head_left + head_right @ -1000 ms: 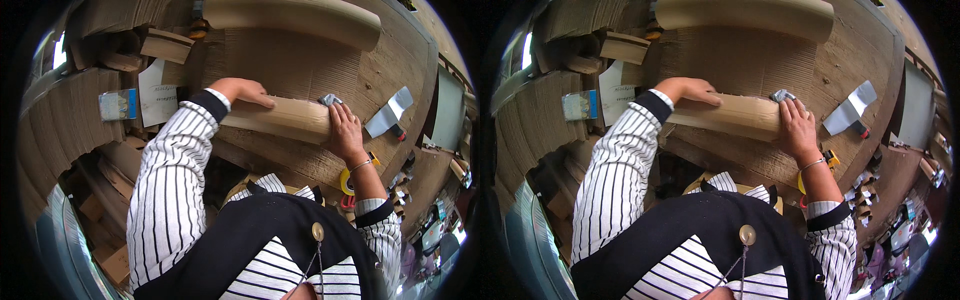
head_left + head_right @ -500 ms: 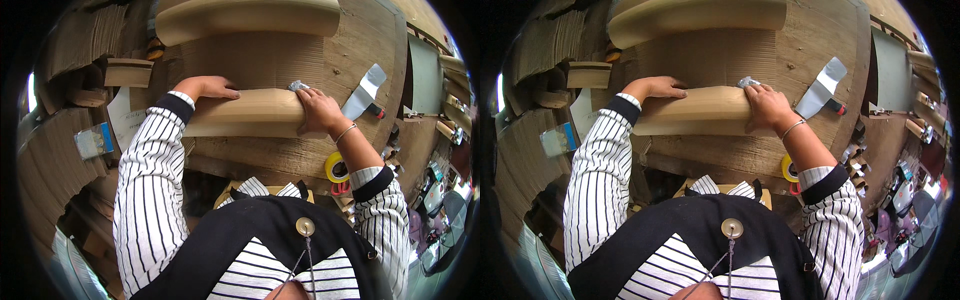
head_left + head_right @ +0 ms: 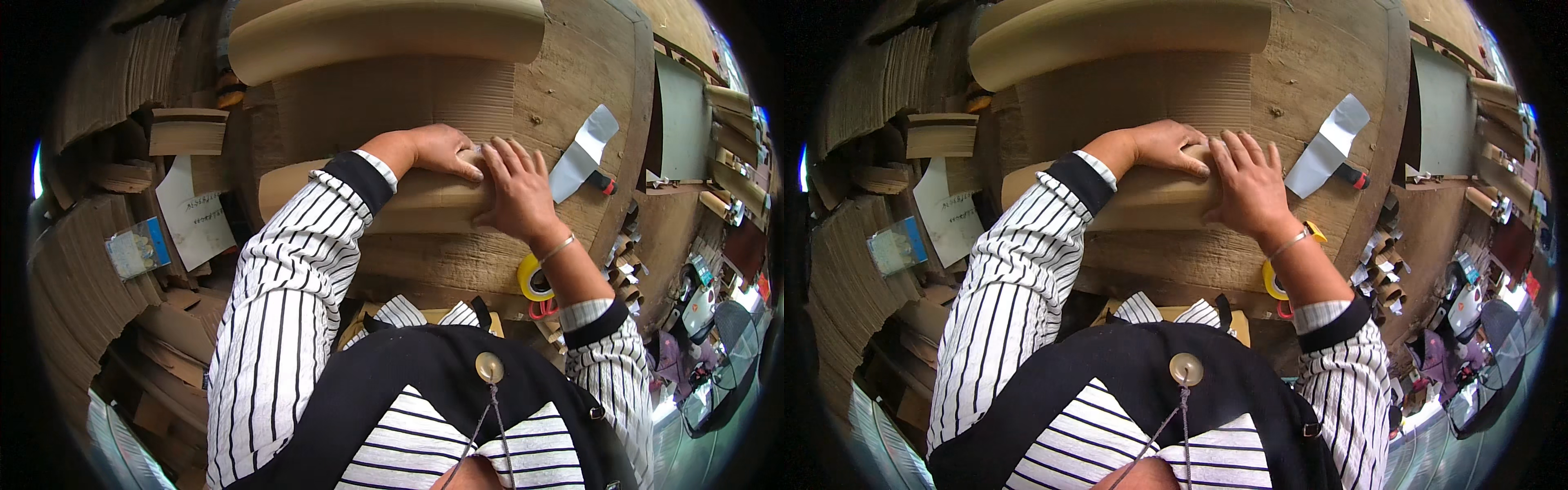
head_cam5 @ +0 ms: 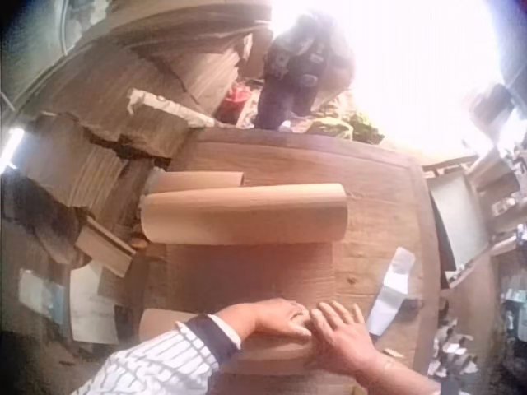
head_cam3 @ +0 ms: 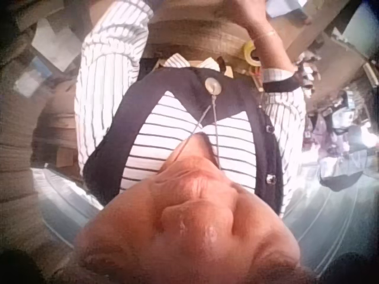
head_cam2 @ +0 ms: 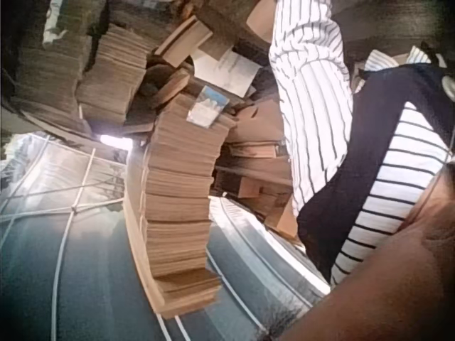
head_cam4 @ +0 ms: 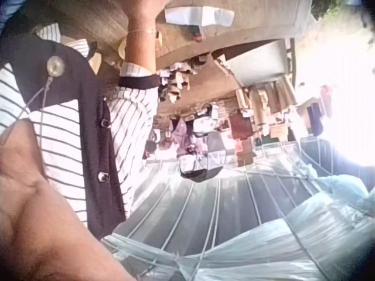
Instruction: The person places a plastic-wrapped item into a cardboard tube, rolls the tube to secure the contents, and uses a tape dispenser to seal the seam. The person then places the finished tube aside and repeats the process with another item.
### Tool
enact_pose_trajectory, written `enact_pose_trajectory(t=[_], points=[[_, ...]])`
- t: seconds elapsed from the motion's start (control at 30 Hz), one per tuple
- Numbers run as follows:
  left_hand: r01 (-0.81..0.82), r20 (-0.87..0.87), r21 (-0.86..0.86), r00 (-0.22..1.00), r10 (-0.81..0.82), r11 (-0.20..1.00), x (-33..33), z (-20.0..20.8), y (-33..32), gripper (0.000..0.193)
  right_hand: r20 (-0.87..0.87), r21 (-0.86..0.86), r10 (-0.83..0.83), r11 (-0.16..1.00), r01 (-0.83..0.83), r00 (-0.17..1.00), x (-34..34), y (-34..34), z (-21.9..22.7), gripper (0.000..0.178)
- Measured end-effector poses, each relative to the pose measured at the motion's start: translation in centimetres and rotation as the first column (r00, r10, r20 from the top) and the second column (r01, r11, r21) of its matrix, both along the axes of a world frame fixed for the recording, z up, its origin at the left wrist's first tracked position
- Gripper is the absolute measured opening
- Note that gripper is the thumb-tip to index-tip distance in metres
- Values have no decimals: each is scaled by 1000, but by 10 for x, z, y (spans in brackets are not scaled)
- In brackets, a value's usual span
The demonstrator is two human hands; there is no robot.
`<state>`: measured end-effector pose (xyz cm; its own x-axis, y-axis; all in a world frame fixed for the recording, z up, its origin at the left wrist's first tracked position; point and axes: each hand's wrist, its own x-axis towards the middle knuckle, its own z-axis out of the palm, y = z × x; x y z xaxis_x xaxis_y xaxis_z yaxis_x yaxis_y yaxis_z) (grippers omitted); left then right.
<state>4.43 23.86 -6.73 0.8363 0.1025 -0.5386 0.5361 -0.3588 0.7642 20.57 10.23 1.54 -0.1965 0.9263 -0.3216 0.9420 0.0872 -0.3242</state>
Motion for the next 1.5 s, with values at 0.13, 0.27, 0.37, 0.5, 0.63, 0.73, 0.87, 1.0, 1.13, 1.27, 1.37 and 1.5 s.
enact_pose_trajectory(t=[0.13,0.27,0.37,0.5,0.63,0.73,0.87,1.0,1.13,1.27,1.37,1.5], points=[[-83,-33,-128,996,79,988,0,3,9,65,23,191,-18,982,13,1000,-5,-24,0,95],[-146,50,-150,987,155,978,-5,-15,2,53,52,226,-35,974,22,998,-11,-44,-8,72],[-163,39,-167,984,171,972,-2,-16,-2,47,89,278,-1,960,-24,996,-16,-57,-13,52],[-124,48,-87,991,128,988,-8,-11,-5,44,113,280,61,956,-91,992,-21,-72,-32,54],[-144,127,-97,980,156,985,-2,-13,-8,41,30,279,45,959,-52,999,-20,-73,-31,64],[-133,91,-79,986,140,988,-1,-10,-5,41,32,231,55,971,-61,998,-18,-69,-26,82],[-137,41,-203,988,148,970,3,-17,5,45,70,221,25,975,-40,997,-23,-56,-25,92],[-192,34,-244,978,206,951,0,-24,12,45,80,189,34,981,-49,996,-23,-37,-18,94],[-192,19,-291,978,206,937,5,-30,24,39,92,110,40,993,-50,995,-21,-15,-5,100],[-169,20,-315,983,185,934,6,-46,32,32,163,123,67,988,-88,984,-19,2,-11,115],[-149,61,-271,983,171,951,15,-53,35,31,119,-49,66,997,-61,991,-15,25,6,118],[-164,-1,-112,986,165,980,21,-63,34,24,111,-121,90,990,-77,990,-15,40,8,118]])
